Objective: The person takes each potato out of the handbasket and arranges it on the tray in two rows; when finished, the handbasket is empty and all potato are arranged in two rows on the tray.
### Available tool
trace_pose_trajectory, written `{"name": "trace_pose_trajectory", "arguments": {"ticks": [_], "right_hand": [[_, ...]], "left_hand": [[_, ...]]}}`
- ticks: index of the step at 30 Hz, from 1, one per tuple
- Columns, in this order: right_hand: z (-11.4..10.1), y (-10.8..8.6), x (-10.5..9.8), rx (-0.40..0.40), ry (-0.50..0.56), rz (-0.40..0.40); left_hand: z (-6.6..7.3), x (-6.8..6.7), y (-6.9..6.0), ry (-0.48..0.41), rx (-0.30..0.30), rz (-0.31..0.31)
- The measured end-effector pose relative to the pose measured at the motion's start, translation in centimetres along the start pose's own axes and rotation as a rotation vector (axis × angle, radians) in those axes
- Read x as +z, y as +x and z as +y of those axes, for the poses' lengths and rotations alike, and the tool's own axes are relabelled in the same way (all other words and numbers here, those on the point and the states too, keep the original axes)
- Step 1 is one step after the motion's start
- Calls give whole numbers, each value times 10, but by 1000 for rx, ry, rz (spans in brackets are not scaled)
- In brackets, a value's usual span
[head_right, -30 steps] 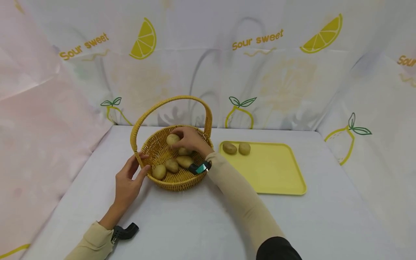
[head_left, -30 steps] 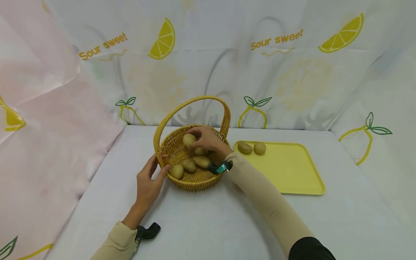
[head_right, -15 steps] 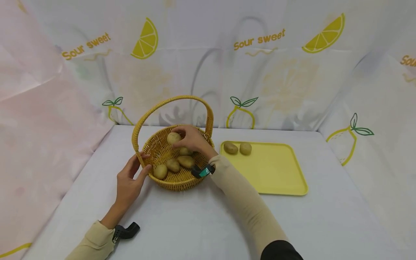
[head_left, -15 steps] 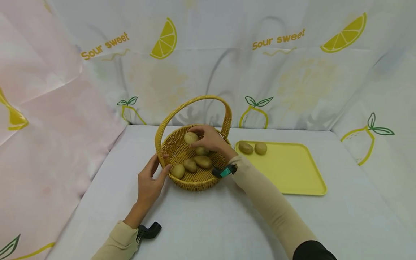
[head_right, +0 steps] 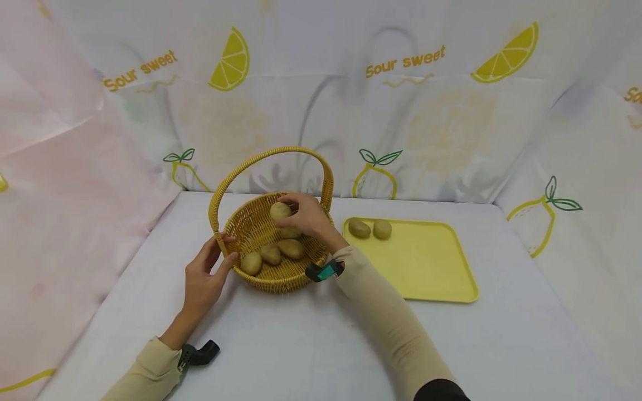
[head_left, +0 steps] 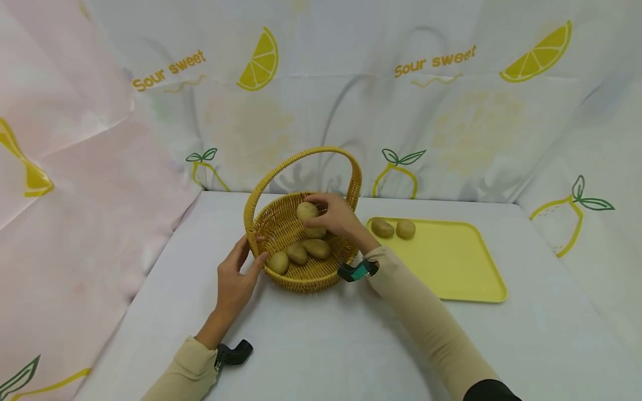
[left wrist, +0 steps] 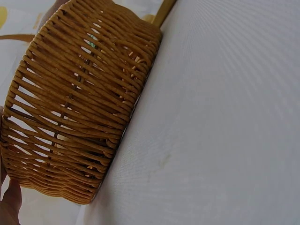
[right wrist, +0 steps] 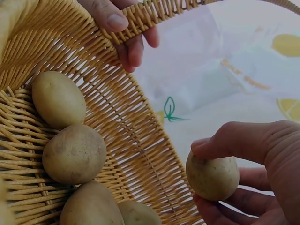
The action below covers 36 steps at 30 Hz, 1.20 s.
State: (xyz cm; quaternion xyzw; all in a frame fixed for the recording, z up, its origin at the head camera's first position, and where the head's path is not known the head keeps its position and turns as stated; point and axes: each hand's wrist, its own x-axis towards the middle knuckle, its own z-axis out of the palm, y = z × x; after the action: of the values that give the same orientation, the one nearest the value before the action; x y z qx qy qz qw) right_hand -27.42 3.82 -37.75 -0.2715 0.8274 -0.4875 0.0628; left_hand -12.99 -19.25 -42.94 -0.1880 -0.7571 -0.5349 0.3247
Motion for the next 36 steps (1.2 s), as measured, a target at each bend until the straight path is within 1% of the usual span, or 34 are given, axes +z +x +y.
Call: {"name": "trace_pose_trajectory", "arguments": {"ticks": [9,18,25,29,36], "right_hand": [[2,-10,-10,-41,18,47],[3,-19,-17,-55,48,60],[4,-29,-24,-29,118,74],[5,-33,-28,-29,138,75],[6,-44,-34,-5,161,91]], "left_hand": [[1,1,-1,-4,-29,-2],[0,0,-1,2,-16,-3],[0,0,-1,0,-11,-4],[0,0,-1,-4,-8,-1],[0,0,-1,-11,-3,-5]]}}
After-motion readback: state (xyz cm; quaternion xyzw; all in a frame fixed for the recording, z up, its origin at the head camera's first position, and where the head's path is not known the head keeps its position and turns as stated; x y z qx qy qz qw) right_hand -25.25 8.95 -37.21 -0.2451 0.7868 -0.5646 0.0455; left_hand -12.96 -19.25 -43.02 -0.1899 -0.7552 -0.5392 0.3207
